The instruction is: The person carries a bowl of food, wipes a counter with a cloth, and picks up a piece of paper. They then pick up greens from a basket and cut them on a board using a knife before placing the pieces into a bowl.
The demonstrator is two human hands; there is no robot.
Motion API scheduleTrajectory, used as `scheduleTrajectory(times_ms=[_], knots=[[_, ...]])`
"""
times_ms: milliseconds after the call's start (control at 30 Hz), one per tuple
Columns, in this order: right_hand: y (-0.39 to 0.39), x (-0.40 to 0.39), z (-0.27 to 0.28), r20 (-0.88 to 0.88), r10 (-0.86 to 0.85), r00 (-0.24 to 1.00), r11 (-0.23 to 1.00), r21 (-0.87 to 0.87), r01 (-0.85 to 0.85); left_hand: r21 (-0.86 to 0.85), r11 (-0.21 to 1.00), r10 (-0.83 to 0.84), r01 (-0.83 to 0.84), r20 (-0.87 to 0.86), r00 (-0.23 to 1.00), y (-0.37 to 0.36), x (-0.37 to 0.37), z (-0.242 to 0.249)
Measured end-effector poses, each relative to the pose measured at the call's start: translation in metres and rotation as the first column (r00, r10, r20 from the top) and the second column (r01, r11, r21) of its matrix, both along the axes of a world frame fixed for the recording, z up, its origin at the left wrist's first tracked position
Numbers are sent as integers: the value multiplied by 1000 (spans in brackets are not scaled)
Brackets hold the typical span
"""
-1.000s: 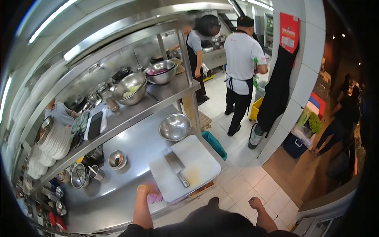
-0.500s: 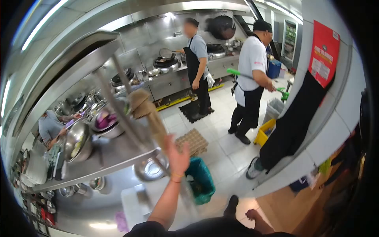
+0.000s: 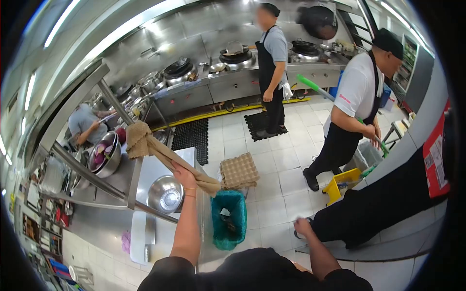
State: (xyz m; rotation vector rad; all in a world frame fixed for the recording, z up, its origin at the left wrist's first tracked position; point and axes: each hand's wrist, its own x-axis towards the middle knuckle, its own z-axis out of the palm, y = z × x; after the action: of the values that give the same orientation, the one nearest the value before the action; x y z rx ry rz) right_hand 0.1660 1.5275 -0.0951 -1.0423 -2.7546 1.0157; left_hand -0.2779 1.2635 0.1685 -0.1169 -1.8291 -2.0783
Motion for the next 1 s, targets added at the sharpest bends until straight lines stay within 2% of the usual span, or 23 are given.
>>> scheduleTrajectory(times_ms=[67,100,133,167,200,233,300,333,367,400,433,467,533,567,600,633,667,733,767,833,900,967,1000], knots=[[11,-74,66,-257,79,963,997,16,-78,-86,992,85,-92,-83,993,14,19,-4],[8,-107,99,-363,95,927,994,-9,-105,-40,992,109,-116,-142,984,21,27,-15],[6,-135,135,-356,150,923,982,-57,-181,-26,993,112,-117,-145,983,23,33,-25],[0,-161,166,-392,228,891,967,-12,-253,3,992,126,-126,-80,989,27,40,-38],[-10,-185,203,-446,303,842,942,8,-335,32,991,132,-132,-13,991,33,45,-51],[-20,-215,217,-555,360,750,909,27,-415,57,990,129,-130,21,991,39,50,-62],[-43,-258,274,-536,493,685,826,42,-562,83,989,115,-119,53,992,47,63,-73],[-57,-282,284,-621,519,587,800,111,-590,35,999,37,-37,-1,999,53,79,-67],[-74,-300,304,-675,540,502,804,237,-546,-15,999,-43,42,-53,998,63,93,-63],[-91,-315,327,-713,569,410,798,357,-486,-5,999,-50,49,-54,997,80,103,-62],[-104,-331,342,-718,587,375,768,347,-538,71,995,-70,71,-17,997,98,114,-63],[-115,-346,351,-725,598,342,738,332,-588,143,985,-95,91,21,995,108,121,-72],[-133,-379,350,-696,652,301,659,323,-679,206,930,-313,306,0,950,118,89,-218],[-128,-388,350,-698,645,312,670,320,-670,241,874,-455,423,98,885,130,96,-209],[-123,-397,352,-598,711,370,612,267,-744,278,814,-568,511,195,799,142,98,-195],[-116,-410,353,-491,767,413,561,202,-803,311,763,-641,567,249,726,152,88,-191],[-107,-426,351,-492,754,435,587,206,-783,333,726,-685,601,281,672,163,72,-189],[-87,-455,341,-574,778,255,517,354,-780,362,694,-720,622,333,610,183,33,-182],[-77,-465,344,-539,811,229,482,393,-783,369,683,-730,630,355,584,192,16,-179],[-56,-479,354,-508,818,270,479,341,-809,386,636,-768,668,402,499,214,-11,-175],[-40,-491,344,-522,809,271,499,365,-786,411,539,-823,735,445,354,248,-28,-177],[-21,-482,342,-451,857,248,437,382,-814,440,438,-845,784,500,191,280,-30,-187],[-16,-481,330,-404,889,217,413,501,-760,446,398,-839,802,531,121,296,-29,-194]])
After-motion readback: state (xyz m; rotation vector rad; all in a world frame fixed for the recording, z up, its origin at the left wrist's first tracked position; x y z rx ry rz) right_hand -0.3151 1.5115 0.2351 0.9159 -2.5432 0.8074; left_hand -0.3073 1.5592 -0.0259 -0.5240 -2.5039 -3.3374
